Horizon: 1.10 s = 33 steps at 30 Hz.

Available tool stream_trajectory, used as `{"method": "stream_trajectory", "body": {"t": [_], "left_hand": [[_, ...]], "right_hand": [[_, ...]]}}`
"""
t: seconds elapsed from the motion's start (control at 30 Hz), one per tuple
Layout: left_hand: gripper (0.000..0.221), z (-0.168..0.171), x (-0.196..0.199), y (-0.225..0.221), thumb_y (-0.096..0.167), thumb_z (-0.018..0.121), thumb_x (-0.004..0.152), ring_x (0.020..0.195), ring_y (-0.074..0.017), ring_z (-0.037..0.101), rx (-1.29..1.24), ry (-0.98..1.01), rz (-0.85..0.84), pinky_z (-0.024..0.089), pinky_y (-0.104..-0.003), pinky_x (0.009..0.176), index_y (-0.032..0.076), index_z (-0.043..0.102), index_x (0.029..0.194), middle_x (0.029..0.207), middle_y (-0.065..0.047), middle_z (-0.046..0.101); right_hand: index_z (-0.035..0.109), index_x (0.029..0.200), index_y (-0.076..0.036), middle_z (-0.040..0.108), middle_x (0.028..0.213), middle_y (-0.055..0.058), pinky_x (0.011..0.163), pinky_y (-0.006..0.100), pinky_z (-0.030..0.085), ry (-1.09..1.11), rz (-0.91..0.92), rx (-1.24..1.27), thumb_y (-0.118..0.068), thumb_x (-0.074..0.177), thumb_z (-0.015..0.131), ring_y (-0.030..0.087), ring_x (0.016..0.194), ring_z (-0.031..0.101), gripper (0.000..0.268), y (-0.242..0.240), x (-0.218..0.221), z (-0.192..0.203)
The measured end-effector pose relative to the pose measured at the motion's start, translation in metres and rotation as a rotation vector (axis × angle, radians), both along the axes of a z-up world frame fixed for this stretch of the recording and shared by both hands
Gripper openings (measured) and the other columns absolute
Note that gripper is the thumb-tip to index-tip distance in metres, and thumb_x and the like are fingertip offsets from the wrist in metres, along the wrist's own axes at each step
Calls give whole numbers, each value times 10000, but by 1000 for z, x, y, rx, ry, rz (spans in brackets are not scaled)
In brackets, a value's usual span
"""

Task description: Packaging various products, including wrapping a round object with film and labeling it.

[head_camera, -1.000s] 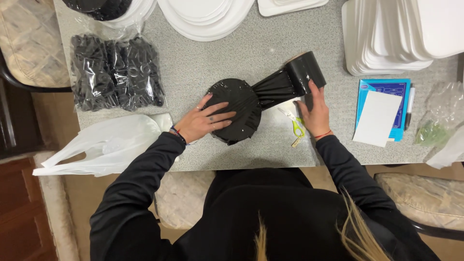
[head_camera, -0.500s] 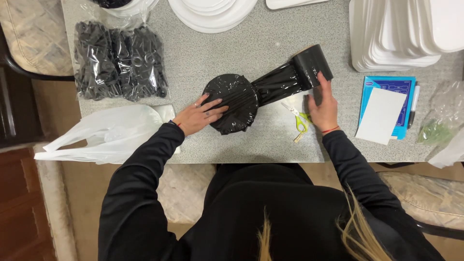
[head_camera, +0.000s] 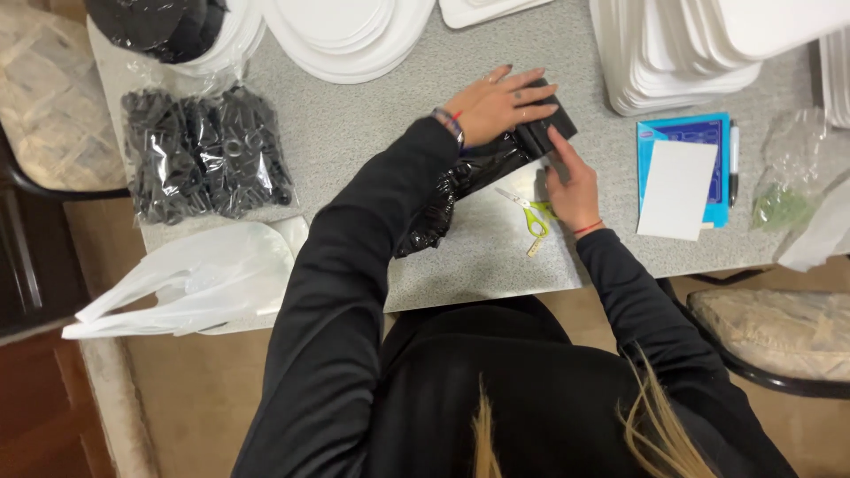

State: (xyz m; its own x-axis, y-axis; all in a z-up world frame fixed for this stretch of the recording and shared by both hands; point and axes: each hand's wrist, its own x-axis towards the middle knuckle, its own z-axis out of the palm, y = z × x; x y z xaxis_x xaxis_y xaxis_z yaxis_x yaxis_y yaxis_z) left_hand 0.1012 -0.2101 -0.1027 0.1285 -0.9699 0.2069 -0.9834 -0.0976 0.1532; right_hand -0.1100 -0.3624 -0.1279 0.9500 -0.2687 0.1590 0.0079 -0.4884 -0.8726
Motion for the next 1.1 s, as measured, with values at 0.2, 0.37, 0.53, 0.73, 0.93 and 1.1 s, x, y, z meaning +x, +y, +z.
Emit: {"method": "stream_trajectory", "body": {"t": [0.2,0.37,0.53,0.73,0.93,1.1], "left_hand": [[727,-2,15,-35,168,785,783,1462,-276,356,260,102,-70,325,-538,1162,220,540,1465,1563,-1,449],[641,-22,16,-42,62,790,746,1380,-298,500,128,107,-24,460,-413,1089,195,672,1361,1469,0,589],[576,-21,16,-47,26,781,723,1309,-320,556,85,113,1,494,-413,1031,177,731,1277,1397,-17,643],[467,-30,20,-53,20,746,780,1266,-336,592,47,153,-7,523,-418,991,165,767,1223,1343,-45,682],[417,-20,15,-51,30,706,829,1282,-344,582,52,199,16,514,-424,1001,164,767,1220,1356,-51,672],[429,-30,15,-53,41,682,828,1290,-347,569,46,222,41,496,-420,1016,184,763,1225,1370,-49,659]], "right_hand": [[606,1400,-102,711,1105,108,981,335,554,101,-225,247,5,957,614,262,1016,696,456,-11,-25,-6],[696,937,-53,580,1011,153,875,449,446,110,-16,-374,-175,734,881,367,1000,499,301,3,-64,-2],[685,965,-17,577,1090,159,926,443,464,114,-13,-405,-166,762,864,381,1064,510,309,10,-84,-18],[639,953,68,565,1071,227,906,461,484,145,0,-583,-19,797,734,414,1035,528,202,7,-106,-30],[644,850,66,580,983,218,815,457,516,137,1,-506,-29,745,747,395,946,575,176,-4,-110,-15],[719,883,31,713,795,152,620,336,538,747,-42,203,-156,862,804,232,687,672,206,-42,-87,-43]]}}
